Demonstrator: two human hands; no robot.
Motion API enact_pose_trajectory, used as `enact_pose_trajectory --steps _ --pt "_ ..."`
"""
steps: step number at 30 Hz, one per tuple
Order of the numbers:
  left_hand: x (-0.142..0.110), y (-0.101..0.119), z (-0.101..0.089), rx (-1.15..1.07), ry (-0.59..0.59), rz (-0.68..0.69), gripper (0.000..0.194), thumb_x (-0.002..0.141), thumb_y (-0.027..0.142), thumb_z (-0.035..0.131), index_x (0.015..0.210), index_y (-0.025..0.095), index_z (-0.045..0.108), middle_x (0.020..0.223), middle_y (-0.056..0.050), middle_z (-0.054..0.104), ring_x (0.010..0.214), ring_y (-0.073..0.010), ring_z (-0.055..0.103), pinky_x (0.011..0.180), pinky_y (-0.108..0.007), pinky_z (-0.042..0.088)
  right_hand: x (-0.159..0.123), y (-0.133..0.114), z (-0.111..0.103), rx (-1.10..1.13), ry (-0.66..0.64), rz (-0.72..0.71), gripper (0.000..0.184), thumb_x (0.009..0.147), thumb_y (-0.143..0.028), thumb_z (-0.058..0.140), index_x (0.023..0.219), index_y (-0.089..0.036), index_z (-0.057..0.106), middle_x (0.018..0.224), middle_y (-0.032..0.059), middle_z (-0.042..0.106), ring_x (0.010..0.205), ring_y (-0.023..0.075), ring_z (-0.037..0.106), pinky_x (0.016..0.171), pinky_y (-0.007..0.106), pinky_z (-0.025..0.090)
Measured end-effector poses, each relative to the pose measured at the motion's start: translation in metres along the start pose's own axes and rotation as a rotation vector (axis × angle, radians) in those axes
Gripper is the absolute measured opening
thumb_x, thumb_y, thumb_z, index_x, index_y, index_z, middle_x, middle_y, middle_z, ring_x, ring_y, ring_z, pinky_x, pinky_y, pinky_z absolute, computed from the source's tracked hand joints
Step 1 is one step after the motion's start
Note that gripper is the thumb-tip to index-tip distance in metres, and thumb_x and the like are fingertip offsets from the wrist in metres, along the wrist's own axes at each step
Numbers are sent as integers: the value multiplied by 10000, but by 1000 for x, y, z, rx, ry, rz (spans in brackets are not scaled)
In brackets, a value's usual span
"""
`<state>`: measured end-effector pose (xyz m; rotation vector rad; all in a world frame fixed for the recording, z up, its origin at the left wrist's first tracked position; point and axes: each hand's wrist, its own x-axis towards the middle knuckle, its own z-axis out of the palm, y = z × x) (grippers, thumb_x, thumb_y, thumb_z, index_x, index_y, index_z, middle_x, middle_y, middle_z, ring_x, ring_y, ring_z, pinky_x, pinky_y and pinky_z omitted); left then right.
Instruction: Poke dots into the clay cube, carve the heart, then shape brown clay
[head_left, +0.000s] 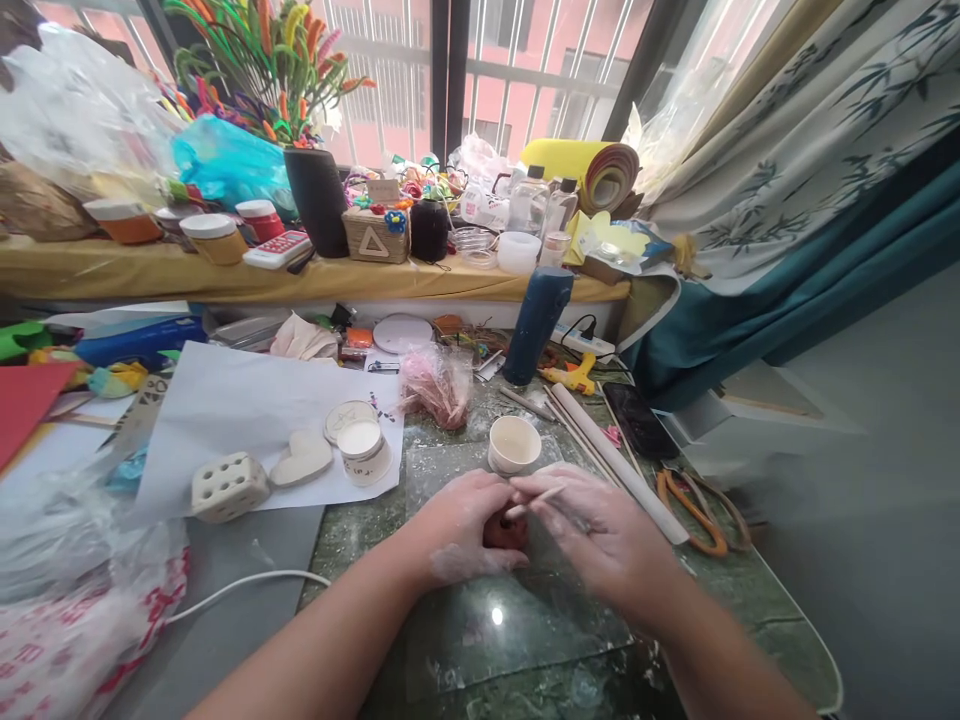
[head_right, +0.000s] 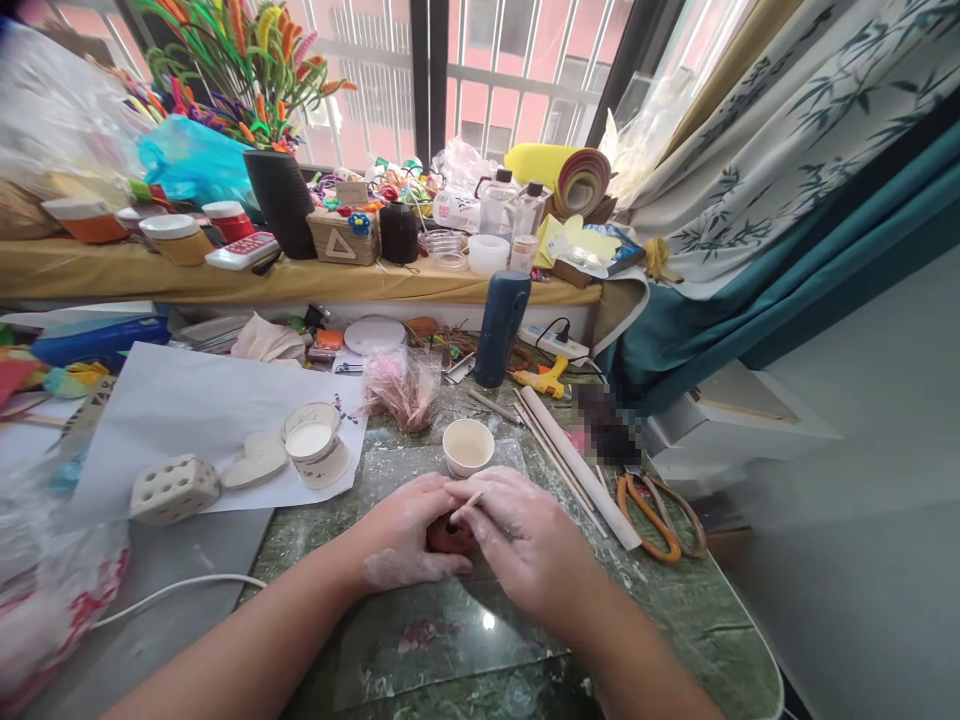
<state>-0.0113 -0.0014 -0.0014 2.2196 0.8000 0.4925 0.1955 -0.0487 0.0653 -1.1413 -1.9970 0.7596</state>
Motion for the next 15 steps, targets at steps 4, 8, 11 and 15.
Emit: enact_pose_trajectory --steps 4,8,11,15 --pt "-1 -1 -1 8 10 -25 625 690 419 912 1232 233 662 1191 -84 696 1111 -306 630 983 -434 500 8 5 -18 124 438 158 199 988 -369 630 1108 -270 753 1045 69 771 927 232 727 831 374 607" --pt "-2 -1 -1 19 12 -36 624 697 422 906 1246 254 662 1199 -81 701 1119 -306 633 997 -446 499 28 27 -10 126 553 216 280 999 -408 584 1168 -237 726 1109 90 765 953 245 741 870 411 611" --pt "-2 -1 0 23 15 -31 624 697 425 903 1247 254 661 1185 -79 705 1107 -304 635 989 -445 501 39 41 3 -25 369 181 322 966 -404 613 1213 -231 726 1093 88 780 1017 274 739 965 460 573" --pt "-1 -1 -1 20 13 -25 628 690 425 908 1241 247 663 1184 -84 707 1101 -308 639 981 -446 505 41 47 11 -59 380 193 274 923 -424 674 1091 -227 764 1057 89 794 1055 298 731 981 476 558"
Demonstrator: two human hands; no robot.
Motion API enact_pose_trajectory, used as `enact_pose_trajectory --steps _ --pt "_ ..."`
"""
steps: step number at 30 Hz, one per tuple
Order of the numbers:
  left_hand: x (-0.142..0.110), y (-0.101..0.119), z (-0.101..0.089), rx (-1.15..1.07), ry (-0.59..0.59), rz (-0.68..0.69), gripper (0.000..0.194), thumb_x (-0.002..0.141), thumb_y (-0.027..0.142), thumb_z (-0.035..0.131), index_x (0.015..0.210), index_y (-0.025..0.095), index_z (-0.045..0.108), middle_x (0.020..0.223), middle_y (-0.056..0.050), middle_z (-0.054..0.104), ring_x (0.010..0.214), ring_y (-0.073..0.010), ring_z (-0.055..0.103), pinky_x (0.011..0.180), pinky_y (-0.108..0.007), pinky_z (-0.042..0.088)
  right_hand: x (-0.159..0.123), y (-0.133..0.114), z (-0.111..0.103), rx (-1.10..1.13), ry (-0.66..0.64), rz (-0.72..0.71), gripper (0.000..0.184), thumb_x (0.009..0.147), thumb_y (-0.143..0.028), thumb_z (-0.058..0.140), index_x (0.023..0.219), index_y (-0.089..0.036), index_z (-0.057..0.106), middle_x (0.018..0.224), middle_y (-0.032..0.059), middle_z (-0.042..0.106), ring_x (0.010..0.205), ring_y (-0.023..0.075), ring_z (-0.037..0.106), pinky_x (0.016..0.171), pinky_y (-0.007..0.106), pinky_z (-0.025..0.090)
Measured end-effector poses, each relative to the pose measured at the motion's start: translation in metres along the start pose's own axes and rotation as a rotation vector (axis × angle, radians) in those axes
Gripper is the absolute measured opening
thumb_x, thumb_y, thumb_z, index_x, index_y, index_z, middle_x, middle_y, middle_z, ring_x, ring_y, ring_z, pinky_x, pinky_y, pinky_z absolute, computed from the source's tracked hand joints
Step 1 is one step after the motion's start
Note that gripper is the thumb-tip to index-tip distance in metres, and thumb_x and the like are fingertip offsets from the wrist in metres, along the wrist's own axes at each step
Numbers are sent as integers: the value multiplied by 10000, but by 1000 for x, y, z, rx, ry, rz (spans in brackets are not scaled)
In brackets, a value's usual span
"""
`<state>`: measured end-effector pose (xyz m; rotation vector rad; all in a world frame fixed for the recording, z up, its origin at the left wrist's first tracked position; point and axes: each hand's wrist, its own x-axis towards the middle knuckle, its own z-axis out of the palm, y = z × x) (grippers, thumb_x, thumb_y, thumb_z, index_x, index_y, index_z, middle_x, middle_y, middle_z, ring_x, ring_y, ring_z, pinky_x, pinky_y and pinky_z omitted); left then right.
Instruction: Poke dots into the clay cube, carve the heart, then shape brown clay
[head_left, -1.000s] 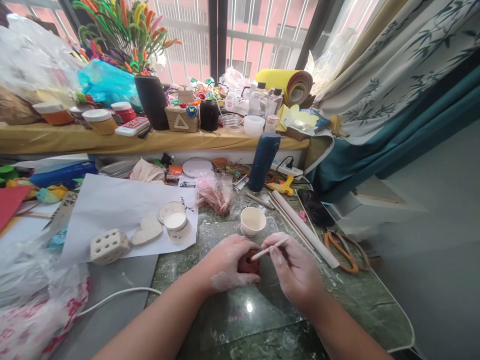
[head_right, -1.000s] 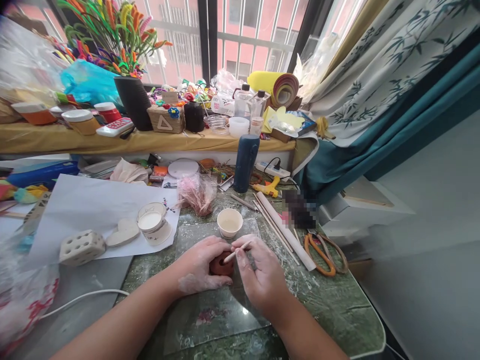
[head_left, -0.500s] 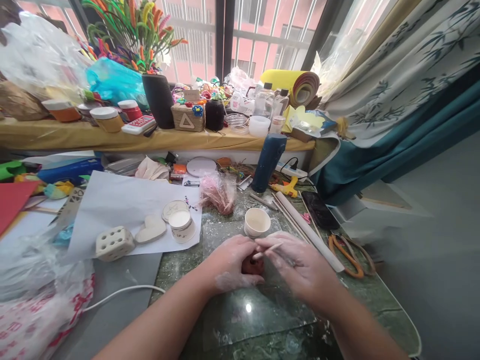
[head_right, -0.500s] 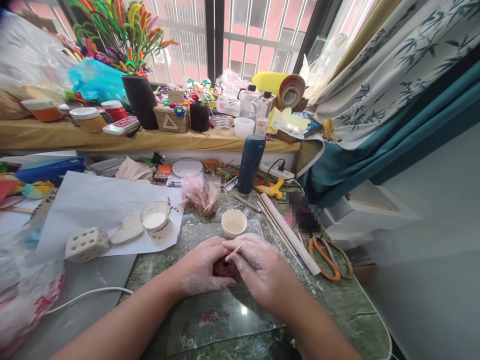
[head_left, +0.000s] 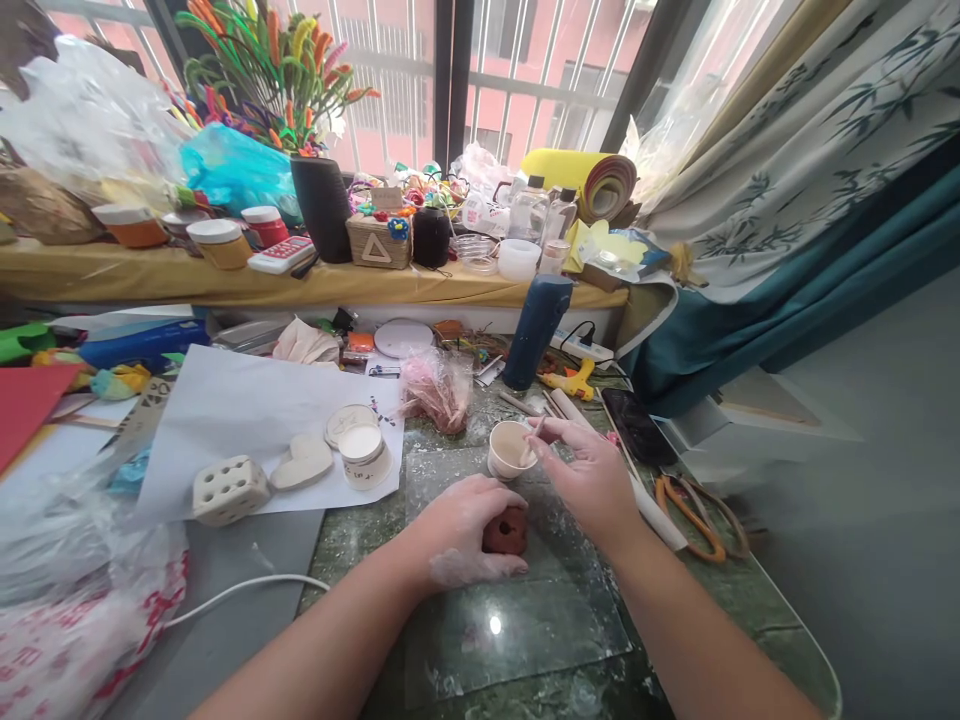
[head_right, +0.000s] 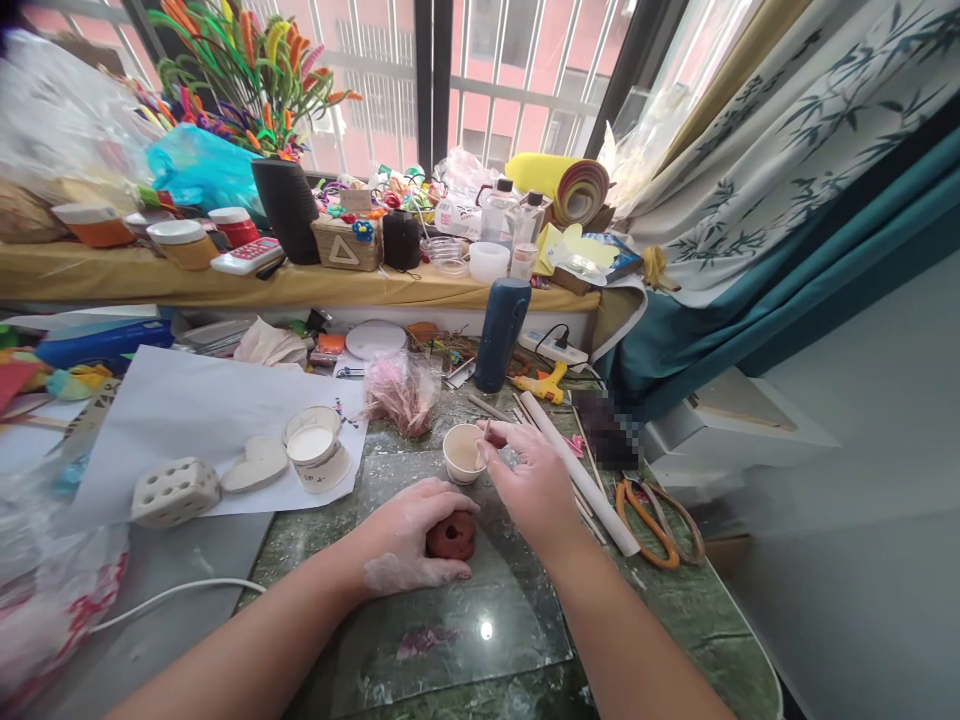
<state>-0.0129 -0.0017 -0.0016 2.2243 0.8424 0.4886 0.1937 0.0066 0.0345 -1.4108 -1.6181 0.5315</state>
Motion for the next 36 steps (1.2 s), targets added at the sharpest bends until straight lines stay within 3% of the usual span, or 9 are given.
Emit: enact_pose_trajectory --steps 4,8,14,18,23,25,30,32,36 --pt "0 0 -1 -2 -9 -6 635 693 425 910 1245 233 663 1205 -93 703 1124 -313 635 999 -450 501 -1 -7 -10 272 184 99 276 928 -431 688 1081 -202 714 1032 102 787 951 269 751 869 447 609" --pt "0 0 -1 -13 -3 -4 639 694 430 909 1253 249 660 1200 -84 702 1130 -310 633 1007 -448 495 -13 -16 -22 462 300 41 218 957 -393 665 1109 -238 674 927 70 772 873 226 744 827 407 626" --pt "2 2 -2 -5 -19 -1 531 682 384 909 1138 238 678 1059 -50 696 1013 -285 636 895 -399 504 -52 -14 -14 338 -65 25 192 994 -332 612 1157 -248 670 1020 78 776 895 225 757 821 375 626" --pt "2 3 -2 -13 -21 12 416 705 372 891 1028 228 672 1007 -37 683 978 -267 628 870 -375 493 -57 -12 -11 190 -279 -128 182 1006 -275 571 1125 -257 707 1036 71 774 943 222 739 878 388 593" --pt "2 2 0 -9 -14 14 395 719 357 874 1032 231 669 1033 -38 685 1007 -269 623 883 -371 489 -49 -20 -9 64 -255 -178 102 916 -315 729 837 -251 726 828 23 765 796 206 717 746 343 569" --pt "2 1 2 -6 -9 32 343 738 358 854 992 226 666 1018 -38 691 999 -265 627 894 -374 488 -48 -25 -10 79 -296 -208 72 944 -284 689 902 -257 741 892 24 784 844 205 730 788 345 576" --pt "2 0 3 -5 2 56 391 770 386 832 1086 225 669 1042 -51 704 1004 -267 635 914 -386 494 -45 -35 -31 107 -591 -333 279 986 -171 579 1190 -288 730 1084 28 791 1032 210 720 942 371 568" --pt "2 1 1 2 -16 35 452 729 391 873 1100 226 675 1061 -56 705 1020 -277 637 912 -392 503 -41 -35 -40 102 -509 -228 215 983 -213 610 1120 -279 761 1059 40 795 998 218 736 902 364 592" --pt "1 1 -1 1 -13 -4 610 690 415 911 1216 228 667 1180 -83 699 1103 -304 631 980 -429 501 -28 -30 -42 295 -14 -8 124 944 -325 705 1020 -252 769 982 59 798 897 221 758 806 345 627"
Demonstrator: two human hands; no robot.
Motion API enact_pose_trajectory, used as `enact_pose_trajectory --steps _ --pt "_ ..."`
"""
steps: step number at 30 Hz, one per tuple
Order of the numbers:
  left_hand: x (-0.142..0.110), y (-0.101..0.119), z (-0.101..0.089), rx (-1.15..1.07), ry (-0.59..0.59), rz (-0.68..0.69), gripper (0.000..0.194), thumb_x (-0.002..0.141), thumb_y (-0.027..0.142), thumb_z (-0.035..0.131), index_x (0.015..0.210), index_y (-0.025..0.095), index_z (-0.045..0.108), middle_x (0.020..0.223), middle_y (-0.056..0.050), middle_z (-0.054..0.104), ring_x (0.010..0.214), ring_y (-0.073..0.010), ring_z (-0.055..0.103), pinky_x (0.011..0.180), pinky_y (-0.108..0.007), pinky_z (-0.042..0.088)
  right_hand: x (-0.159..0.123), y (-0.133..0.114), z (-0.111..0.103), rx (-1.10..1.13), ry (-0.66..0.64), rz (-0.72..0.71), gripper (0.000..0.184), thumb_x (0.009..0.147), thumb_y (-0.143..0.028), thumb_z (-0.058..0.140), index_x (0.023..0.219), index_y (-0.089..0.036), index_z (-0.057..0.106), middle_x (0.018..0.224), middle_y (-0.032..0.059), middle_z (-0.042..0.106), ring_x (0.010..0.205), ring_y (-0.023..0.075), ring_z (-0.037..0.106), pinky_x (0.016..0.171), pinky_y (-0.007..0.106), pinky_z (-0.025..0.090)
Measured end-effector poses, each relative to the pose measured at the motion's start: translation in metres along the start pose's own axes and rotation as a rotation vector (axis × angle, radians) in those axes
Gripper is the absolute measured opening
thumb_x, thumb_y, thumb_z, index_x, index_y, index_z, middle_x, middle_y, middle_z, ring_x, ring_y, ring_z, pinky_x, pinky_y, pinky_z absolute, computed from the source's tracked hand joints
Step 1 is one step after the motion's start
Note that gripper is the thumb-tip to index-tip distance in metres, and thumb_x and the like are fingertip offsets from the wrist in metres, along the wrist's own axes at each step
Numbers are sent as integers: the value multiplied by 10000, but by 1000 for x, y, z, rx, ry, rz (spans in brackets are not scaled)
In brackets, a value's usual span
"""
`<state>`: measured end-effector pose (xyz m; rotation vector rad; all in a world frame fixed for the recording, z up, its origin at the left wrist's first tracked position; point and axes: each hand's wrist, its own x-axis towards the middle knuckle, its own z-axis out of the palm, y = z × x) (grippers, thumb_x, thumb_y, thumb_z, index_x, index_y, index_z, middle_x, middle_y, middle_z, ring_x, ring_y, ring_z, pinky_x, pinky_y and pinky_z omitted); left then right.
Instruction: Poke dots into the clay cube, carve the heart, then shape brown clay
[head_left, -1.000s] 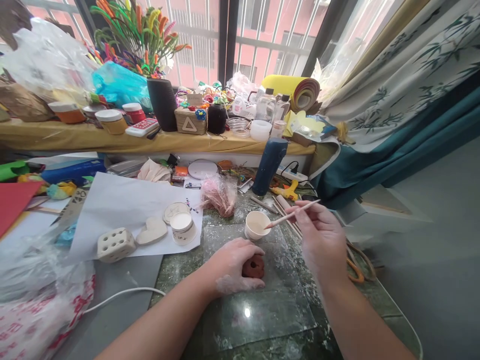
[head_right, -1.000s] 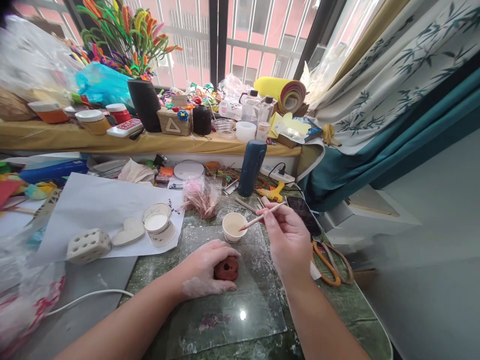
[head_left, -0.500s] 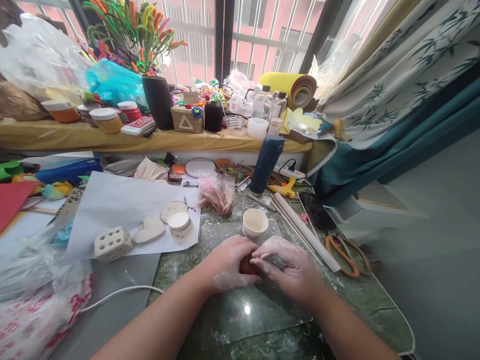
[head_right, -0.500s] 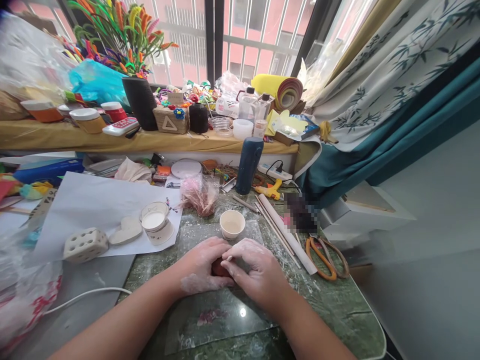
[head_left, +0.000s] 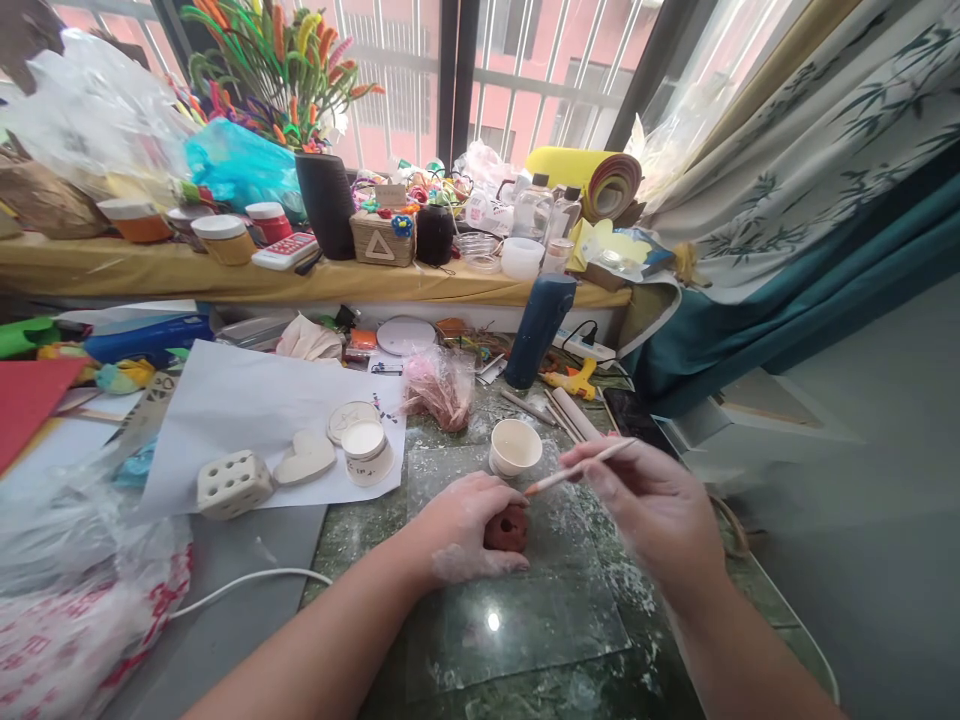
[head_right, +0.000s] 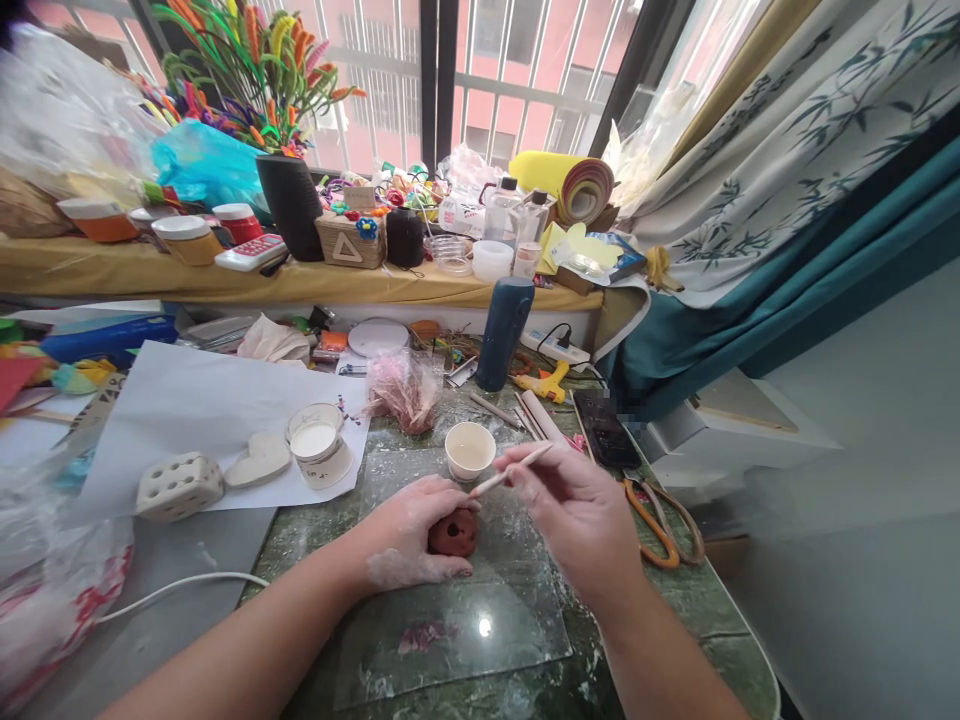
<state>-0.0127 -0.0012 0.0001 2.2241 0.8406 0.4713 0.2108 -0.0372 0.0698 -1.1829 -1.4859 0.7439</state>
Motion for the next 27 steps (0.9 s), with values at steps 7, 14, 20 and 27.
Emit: enact_pose_trajectory --steps 7,14,20,27 --pt "0 1 -1 16 -10 -20 627 702 419 906 1245 225 662 1203 -93 700 1130 -313 625 1007 -447 497 35 38 23 -121 83 51 238 940 -395 673 1087 -227 755 1080 81 791 985 259 744 936 439 579" --pt "0 2 0 15 -15 -22 646 680 407 921 1241 212 667 1197 -99 701 1112 -313 628 992 -450 505 35 42 30 -278 -1 -8 228 951 -387 627 1025 -219 762 1074 75 797 1003 271 737 921 414 565" --pt "0 1 0 12 -13 -29 649 664 399 932 1230 216 670 1191 -94 706 1107 -312 629 990 -449 506 43 41 28 -331 -76 -82 179 938 -361 648 996 -242 769 1077 58 793 1028 267 726 962 442 554" --pt "0 0 1 7 -6 -21 648 685 419 917 1248 211 670 1194 -95 702 1119 -312 626 997 -443 497 22 25 25 -111 175 -58 139 952 -341 667 1010 -235 737 1008 63 788 897 229 740 864 400 602"
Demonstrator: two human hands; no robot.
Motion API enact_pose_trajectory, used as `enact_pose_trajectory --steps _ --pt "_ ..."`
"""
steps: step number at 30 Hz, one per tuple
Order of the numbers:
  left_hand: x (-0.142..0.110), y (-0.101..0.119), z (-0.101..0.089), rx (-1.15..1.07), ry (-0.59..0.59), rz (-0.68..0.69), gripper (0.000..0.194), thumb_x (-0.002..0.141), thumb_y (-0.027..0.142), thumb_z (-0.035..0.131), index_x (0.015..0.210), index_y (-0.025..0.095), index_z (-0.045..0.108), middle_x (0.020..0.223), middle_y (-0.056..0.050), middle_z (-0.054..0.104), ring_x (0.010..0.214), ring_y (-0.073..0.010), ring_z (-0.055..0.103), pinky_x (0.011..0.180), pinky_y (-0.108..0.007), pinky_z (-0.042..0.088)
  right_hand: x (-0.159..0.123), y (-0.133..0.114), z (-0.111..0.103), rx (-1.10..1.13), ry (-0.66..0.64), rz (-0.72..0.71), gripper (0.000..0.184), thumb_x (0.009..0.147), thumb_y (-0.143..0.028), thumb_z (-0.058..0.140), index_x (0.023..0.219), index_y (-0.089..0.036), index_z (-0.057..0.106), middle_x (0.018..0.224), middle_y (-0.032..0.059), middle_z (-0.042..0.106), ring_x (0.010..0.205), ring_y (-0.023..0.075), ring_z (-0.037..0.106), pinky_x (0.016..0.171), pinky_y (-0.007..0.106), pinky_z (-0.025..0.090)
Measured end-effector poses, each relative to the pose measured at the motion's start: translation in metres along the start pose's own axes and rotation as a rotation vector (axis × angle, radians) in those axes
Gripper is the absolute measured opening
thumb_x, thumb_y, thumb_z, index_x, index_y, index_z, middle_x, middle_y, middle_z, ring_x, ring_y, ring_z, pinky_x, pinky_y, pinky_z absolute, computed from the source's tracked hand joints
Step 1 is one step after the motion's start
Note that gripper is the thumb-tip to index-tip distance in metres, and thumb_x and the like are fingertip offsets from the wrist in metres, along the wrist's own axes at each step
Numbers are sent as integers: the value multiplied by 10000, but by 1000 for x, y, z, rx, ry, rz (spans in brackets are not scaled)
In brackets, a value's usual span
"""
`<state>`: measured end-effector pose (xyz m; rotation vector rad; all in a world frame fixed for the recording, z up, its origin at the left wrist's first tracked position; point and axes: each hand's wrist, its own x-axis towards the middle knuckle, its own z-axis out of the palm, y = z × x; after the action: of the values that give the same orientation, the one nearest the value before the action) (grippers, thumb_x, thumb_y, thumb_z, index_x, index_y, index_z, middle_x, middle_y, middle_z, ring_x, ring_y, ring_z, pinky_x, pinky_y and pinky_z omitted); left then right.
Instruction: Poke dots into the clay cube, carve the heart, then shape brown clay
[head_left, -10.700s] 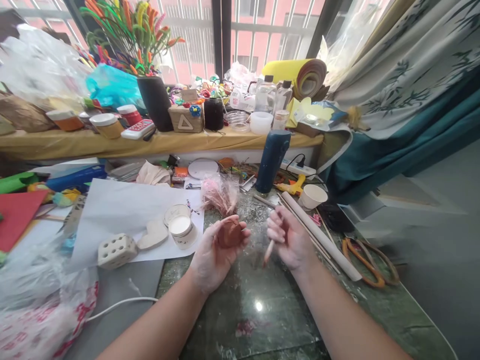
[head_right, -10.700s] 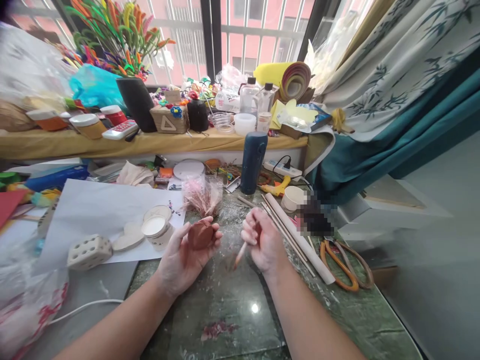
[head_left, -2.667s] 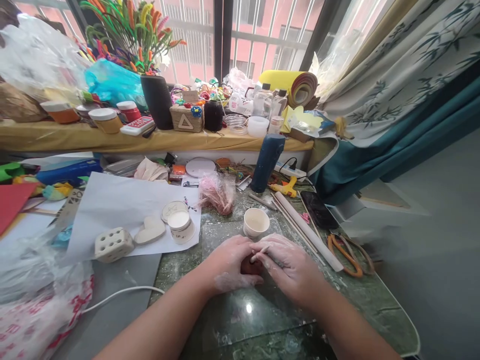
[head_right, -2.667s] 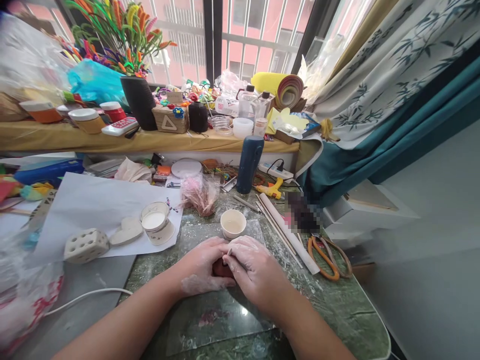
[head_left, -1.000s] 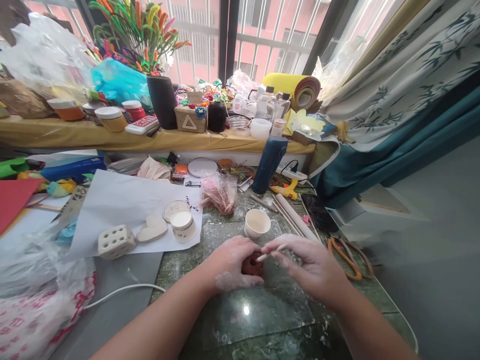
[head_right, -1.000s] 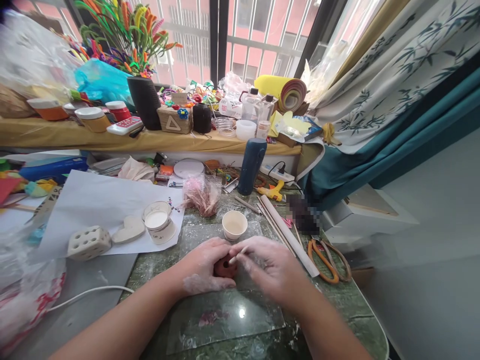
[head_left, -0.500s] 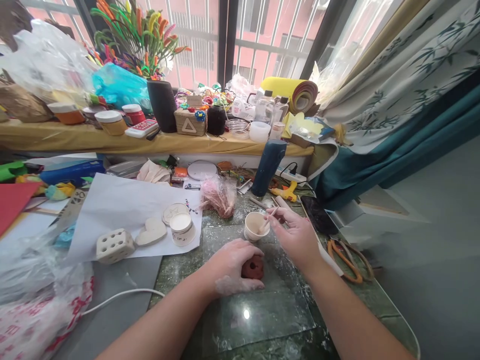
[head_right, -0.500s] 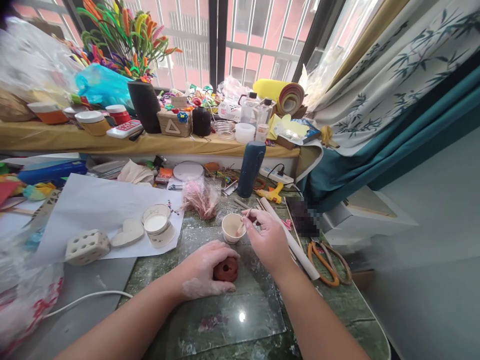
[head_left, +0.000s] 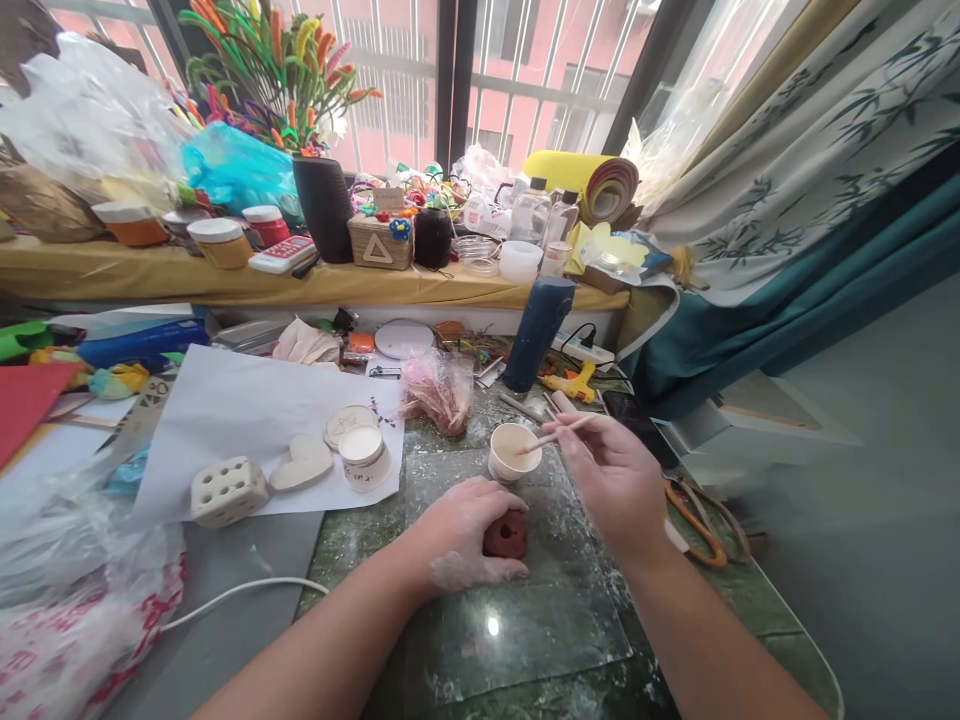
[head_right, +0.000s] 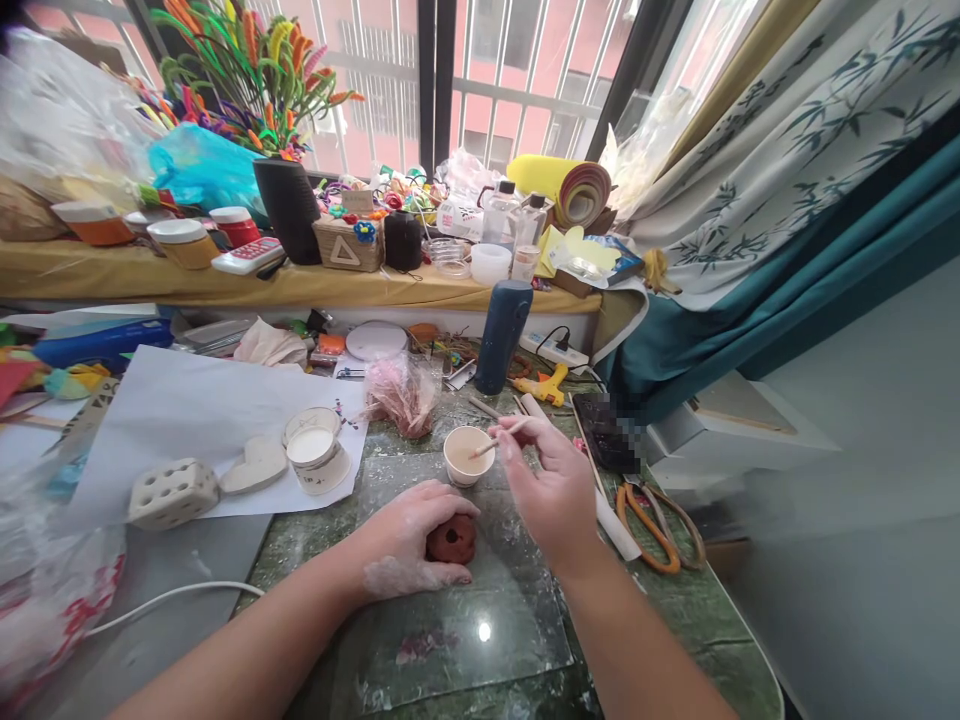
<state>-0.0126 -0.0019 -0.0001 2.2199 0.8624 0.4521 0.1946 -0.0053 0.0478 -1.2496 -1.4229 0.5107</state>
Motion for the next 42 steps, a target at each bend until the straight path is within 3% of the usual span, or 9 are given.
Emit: enact_pose_trajectory --steps 3,8,14,17,20,25,34,39,42 --pt "0 0 -1 -5 -5 -4 623 697 439 905 1233 223 672 1172 -84 698 1093 -305 625 961 -431 505 -28 -10 -8 161 26 13 103 976 -298 648 1045 -246 704 960 49 770 822 190 729 764 325 616" --pt "1 2 -1 -22 -3 22 560 680 375 920 1163 233 675 1085 -44 698 1029 -273 624 916 -391 493 -63 -5 -12 65 -143 2 119 989 -238 611 1068 -252 699 983 51 761 869 191 739 790 308 618" --pt "2 0 1 -20 4 43 427 711 331 896 1060 229 672 1020 -25 687 991 -249 611 898 -366 476 -53 -7 -10 -14 -484 -179 262 999 -168 537 1182 -274 692 1090 50 766 989 186 719 898 326 578" --pt "3 0 1 -18 3 52 409 713 352 888 1035 227 669 1019 -30 690 991 -254 611 895 -367 474 -45 -12 -13 -23 -543 -210 277 1001 -164 536 1200 -275 692 1093 43 776 1004 182 719 913 327 568" --pt "3 0 1 -27 12 53 347 770 358 832 1043 223 664 1036 -40 692 999 -255 615 899 -370 473 -43 -15 -13 -2 -576 -225 161 981 -232 619 1080 -273 740 991 24 794 932 188 736 861 326 577" --pt "1 1 0 -42 1 35 392 718 366 879 1030 236 679 1044 -35 689 1013 -262 610 914 -377 470 -42 -15 -10 -72 -452 -105 185 991 -267 599 1088 -268 757 1061 51 808 959 216 760 868 351 595" --pt "1 3 -3 -20 -17 14 409 717 346 894 1041 231 672 1029 -30 691 997 -257 610 902 -376 481 -44 -15 -18 27 -406 -5 131 965 -290 659 1019 -264 775 1000 46 801 918 211 762 835 333 618" --pt "-1 0 -1 -25 -3 -10 628 709 428 903 1253 248 649 1227 -75 686 1157 -304 599 1020 -436 473 -17 -15 -19 175 85 11 127 967 -328 668 1041 -251 738 1009 59 780 901 216 758 845 366 630" --pt "-1 -1 -1 -25 2 -15 615 701 410 909 1237 249 655 1221 -71 691 1155 -299 604 1031 -439 474 5 -1 -7 150 75 86 209 949 -389 676 1067 -225 730 1028 80 784 926 247 762 880 422 625"
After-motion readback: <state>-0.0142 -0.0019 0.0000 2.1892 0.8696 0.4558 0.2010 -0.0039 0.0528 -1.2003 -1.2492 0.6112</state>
